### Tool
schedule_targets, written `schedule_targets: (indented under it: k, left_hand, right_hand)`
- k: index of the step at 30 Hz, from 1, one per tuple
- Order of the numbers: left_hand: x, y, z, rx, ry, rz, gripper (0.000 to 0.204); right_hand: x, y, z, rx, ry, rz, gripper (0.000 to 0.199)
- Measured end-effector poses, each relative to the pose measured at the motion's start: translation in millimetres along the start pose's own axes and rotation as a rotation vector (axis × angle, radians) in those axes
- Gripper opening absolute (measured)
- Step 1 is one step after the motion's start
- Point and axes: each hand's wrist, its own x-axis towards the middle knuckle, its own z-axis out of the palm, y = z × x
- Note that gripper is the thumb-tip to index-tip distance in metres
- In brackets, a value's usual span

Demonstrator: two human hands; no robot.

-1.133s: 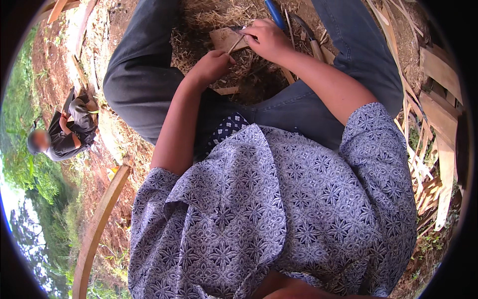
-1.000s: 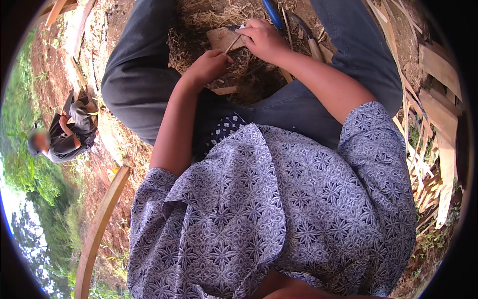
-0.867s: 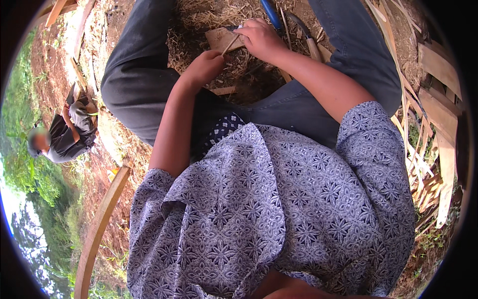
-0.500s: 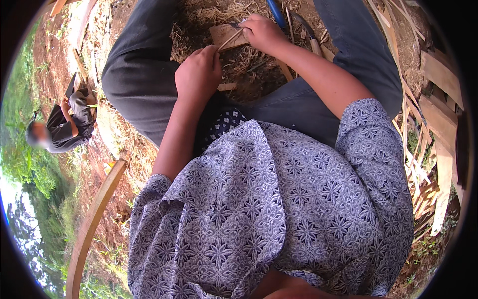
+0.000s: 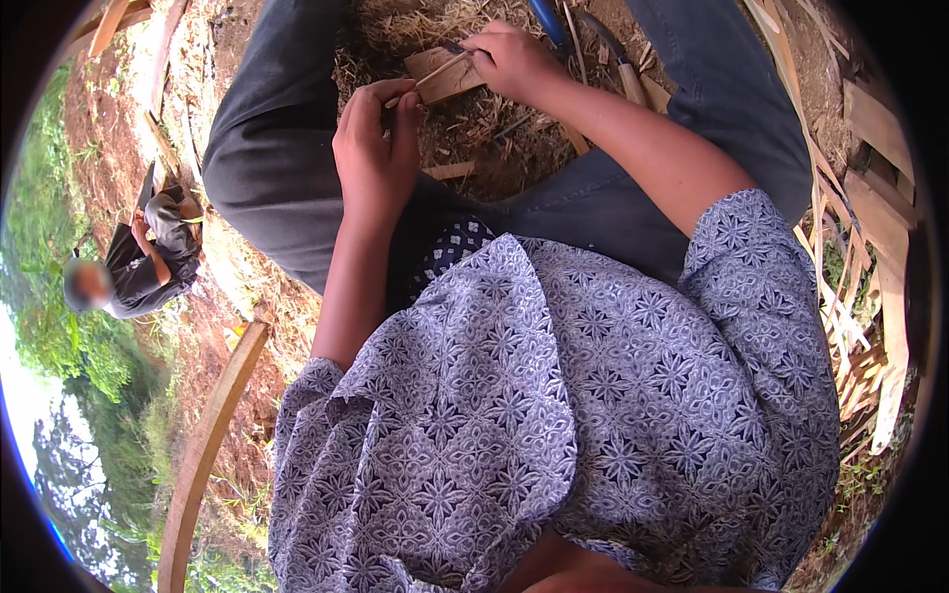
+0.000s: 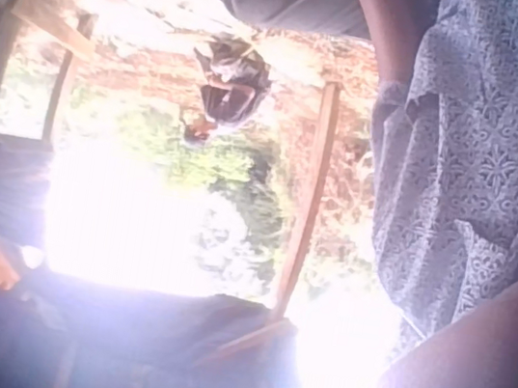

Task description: The person sits on the ground and uses a knife to sharpen a thin wooden stick. They hold the stick with both hands and carefully shave the wood to create a pointed tip, occasionally rotating the stick to work on different sides.

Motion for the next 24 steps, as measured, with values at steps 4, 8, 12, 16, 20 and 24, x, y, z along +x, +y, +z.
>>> schedule_targets:
  k: [4, 8, 12, 16, 20, 24]
  left_hand:
    - [-5, 3, -13, 0.033, -0.037, 0.071, 0.009]
    - [-8, 2, -17, 0.128, -0.004, 0.095, 0.009]
    - [-9, -6, -10, 0.140, 0.034, 0.124, 0.009]
    - [-6, -4, -8, 0.057, -0.004, 0.102, 0.015]
    - [-6, -7, -5, -0.101, -0.060, 0.043, 0.022]
    - [-5, 3, -7, -0.116, -0.118, -0.074, 0.022]
  right_hand:
    - [-6, -14, 4, 0.033, -0.044, -0.018, 0.024]
    - [-2, -16, 0, 0.043, -0.002, -0.007, 0.025]
    - [1, -4, 0, -0.006, 0.019, -0.019, 0.025]
    - [-10, 0, 12, -0.001, -0.061, -0.024, 0.024]
    - [-8, -14, 8, 0.052, -0.020, 0.000, 0.025]
    - [-10, -25, 11, 0.112, -0.048, -0.016, 0.026]
